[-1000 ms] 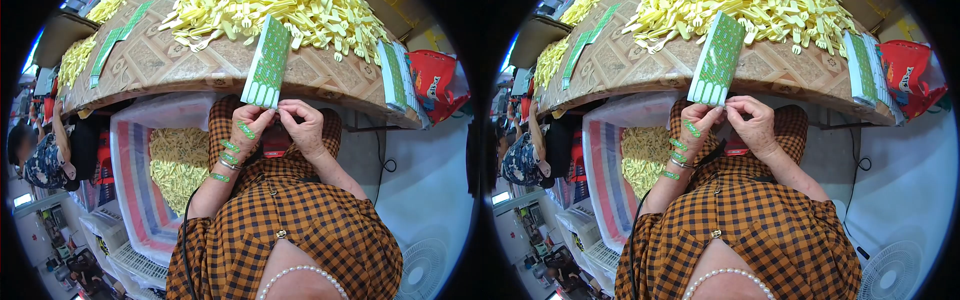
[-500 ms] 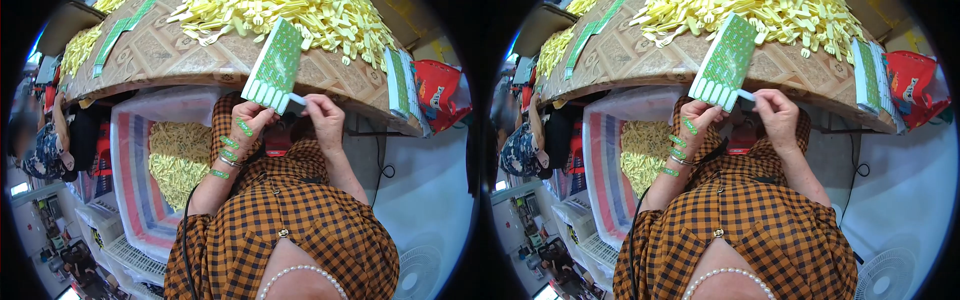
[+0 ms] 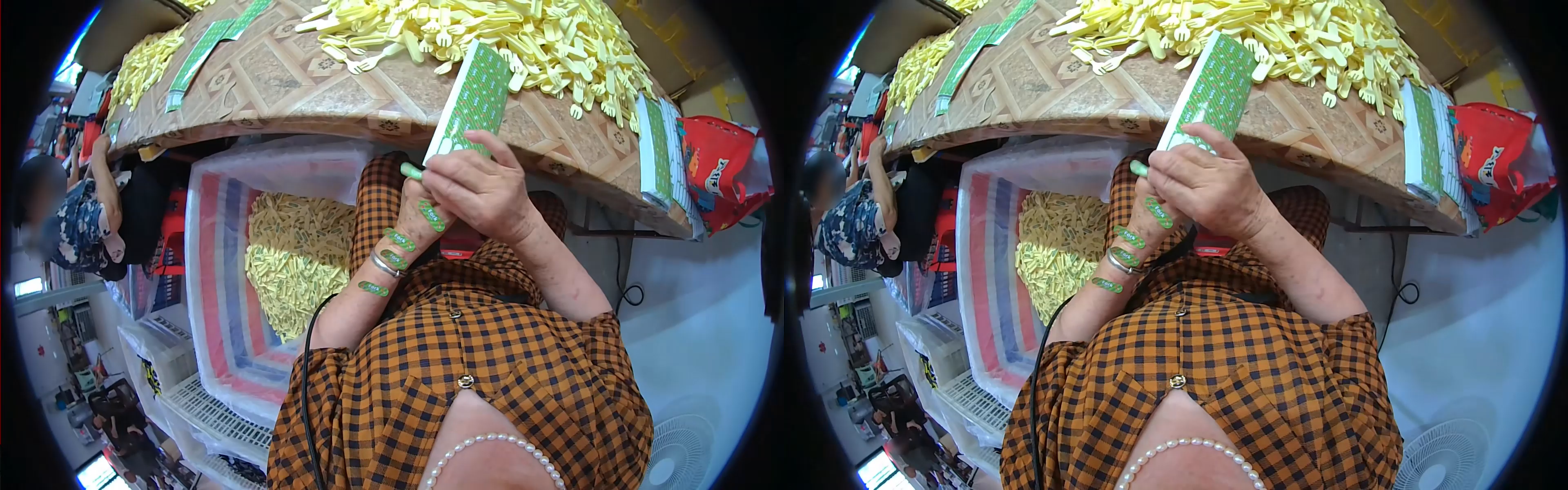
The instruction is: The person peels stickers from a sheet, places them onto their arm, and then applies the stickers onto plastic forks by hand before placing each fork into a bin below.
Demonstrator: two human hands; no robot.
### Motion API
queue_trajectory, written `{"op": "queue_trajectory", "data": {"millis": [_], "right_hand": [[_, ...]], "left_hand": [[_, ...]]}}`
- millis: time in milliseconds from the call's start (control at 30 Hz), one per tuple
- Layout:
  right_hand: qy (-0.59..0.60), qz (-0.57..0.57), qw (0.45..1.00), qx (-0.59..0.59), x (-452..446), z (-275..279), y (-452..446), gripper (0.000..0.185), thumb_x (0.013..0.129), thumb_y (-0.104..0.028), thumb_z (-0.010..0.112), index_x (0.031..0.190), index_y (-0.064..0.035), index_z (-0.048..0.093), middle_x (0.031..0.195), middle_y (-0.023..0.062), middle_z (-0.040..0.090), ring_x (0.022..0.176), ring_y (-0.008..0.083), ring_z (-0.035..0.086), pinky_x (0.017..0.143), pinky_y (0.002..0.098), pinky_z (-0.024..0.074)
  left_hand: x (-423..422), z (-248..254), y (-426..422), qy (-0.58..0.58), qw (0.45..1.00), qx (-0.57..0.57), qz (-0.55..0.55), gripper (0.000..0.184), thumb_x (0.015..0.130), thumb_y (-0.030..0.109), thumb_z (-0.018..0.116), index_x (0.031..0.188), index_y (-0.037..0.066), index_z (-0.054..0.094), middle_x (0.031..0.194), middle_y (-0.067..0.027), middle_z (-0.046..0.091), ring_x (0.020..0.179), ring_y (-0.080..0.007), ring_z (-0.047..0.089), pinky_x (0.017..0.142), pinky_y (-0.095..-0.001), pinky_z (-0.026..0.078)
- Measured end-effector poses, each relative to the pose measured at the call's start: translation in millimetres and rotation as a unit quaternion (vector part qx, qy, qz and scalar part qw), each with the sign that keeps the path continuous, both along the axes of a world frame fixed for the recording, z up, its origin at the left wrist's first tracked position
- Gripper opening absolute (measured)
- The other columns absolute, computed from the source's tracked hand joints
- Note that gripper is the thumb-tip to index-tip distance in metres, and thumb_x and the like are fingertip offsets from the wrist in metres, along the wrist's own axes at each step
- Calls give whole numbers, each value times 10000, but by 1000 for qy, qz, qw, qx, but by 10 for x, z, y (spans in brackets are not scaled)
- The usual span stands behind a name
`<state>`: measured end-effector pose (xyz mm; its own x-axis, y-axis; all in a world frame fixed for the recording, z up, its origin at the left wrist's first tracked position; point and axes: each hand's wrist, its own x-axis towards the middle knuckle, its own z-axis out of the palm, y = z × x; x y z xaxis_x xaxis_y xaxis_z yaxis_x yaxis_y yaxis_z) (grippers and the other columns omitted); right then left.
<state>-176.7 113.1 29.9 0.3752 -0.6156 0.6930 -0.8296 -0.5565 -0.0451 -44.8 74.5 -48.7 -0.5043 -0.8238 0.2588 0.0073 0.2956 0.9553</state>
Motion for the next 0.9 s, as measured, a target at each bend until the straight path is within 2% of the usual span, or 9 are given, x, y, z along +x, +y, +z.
{"op": "queue_trajectory", "data": {"millis": [33,167,300,367,400,533,700,833,900], "right_hand": [[0,3,1000,-2,2,0,-29,141,770,-147,649,903,-112,683,948,-18,658,863,135,647,993,369,426],[20,60,993,103,33,-8,-67,186,770,-182,660,943,-116,678,939,-6,636,942,144,621,1023,390,407],[-49,-6,992,112,3,17,60,237,809,-200,667,1032,-120,680,1049,11,644,1007,166,609,1015,374,391],[-177,-59,978,97,-108,-111,142,234,840,-144,645,1063,-76,670,1066,74,649,948,225,635,929,382,446],[-256,-94,957,93,-127,-227,179,229,850,-115,631,1069,-57,666,1059,99,649,920,246,644,891,386,472],[-615,-94,752,218,-135,-439,286,417,940,-87,578,1342,-18,489,938,-1,551,782,45,516,750,198,459],[-492,-163,848,108,-262,-439,371,497,863,-63,638,1337,-26,492,1035,54,540,735,90,530,739,225,474],[-409,-144,896,97,-183,-326,504,511,816,-22,637,1312,-40,511,1118,111,531,715,133,566,711,257,489],[-406,-137,895,124,-121,-389,602,500,816,-17,634,1301,-37,511,1180,124,521,733,146,595,719,263,498]], "left_hand": [[34,16,-3,-28,997,-65,21,153,788,152,703,835,13,659,726,-88,676,704,-135,665,603,-298,509],[75,-61,-20,68,997,40,20,191,791,141,691,901,-9,647,865,-96,690,843,-165,672,680,-294,519],[97,-49,-102,140,990,18,-29,162,820,103,678,906,-30,643,841,-60,683,759,-119,635,655,-253,507],[88,63,-87,70,983,169,-19,97,865,60,644,901,-29,658,768,-42,676,667,-74,612,600,-212,494],[77,123,-76,62,979,193,-5,81,875,45,633,897,-26,665,751,-37,674,648,-67,610,586,-205,494],[207,74,-76,118,962,234,-80,106,853,22,651,934,-41,677,801,-64,696,692,-121,653,630,-249,535],[499,100,-146,254,907,297,-156,357,711,-35,622,1068,-33,622,904,-110,694,721,-180,668,615,-285,553],[857,17,-280,271,873,297,-278,570,622,15,660,1184,-51,594,1112,-157,665,1017,-271,650,922,-402,508],[939,67,-302,252,864,300,-316,561,609,23,658,1163,-50,609,1124,-161,661,1031,-277,646,936,-402,501]]}}
